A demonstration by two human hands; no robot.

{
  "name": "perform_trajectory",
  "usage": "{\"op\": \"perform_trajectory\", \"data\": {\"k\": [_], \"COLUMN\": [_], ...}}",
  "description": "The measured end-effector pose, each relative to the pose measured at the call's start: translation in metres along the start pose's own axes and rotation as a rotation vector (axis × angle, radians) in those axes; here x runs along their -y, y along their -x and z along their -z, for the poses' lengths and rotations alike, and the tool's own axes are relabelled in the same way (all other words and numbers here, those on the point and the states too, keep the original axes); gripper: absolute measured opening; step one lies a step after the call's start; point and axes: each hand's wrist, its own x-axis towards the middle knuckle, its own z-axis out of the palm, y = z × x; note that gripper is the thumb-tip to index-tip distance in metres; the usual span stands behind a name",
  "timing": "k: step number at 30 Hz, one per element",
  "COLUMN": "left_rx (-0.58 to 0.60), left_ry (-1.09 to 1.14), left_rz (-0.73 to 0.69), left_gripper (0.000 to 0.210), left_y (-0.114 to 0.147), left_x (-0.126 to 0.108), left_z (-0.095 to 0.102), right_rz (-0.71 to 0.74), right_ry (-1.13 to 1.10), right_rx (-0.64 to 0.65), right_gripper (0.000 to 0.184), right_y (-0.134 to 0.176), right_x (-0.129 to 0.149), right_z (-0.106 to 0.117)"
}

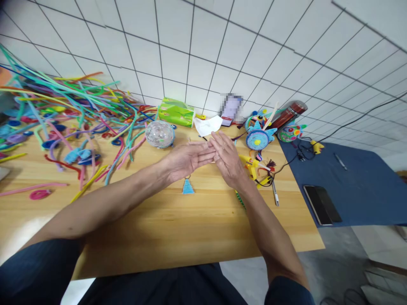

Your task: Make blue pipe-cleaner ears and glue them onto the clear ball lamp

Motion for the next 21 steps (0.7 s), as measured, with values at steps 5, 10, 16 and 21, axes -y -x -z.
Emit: {"op": "perform_trajectory", "data": {"k": [5,10,16,21], "left_rx": [0.009,0.066,0.104,0.007], "left_ry": [-0.074,-0.17,-0.156,-0.09], "left_rz": [0.021,-0.011,0.086,0.003], "left_gripper": [0.021,0.01,0.007,0.009], "left_y": [-0.005,-0.015,-0.028,-0.032], "left_x": [0.016,0.017,0.012,0.008], "left_z": [0.007,0.022,0.033,0.033], "right_rz": [-0.095,-0.185,-0.442,-0.613], "right_ry": [-0.073,-0.182,-0.59,-0.719], "right_rx": [0.034,0.07,0.032,-0.113], "right_gripper": [0.059,0.059,0.072,0.053], "right_y": [-0.002,-0.005,-0.002,-0.001], "right_x": [0.003,0.004,0.005,0.006], "right_z": [-0.008,-0.009,0.003,0.021]}}
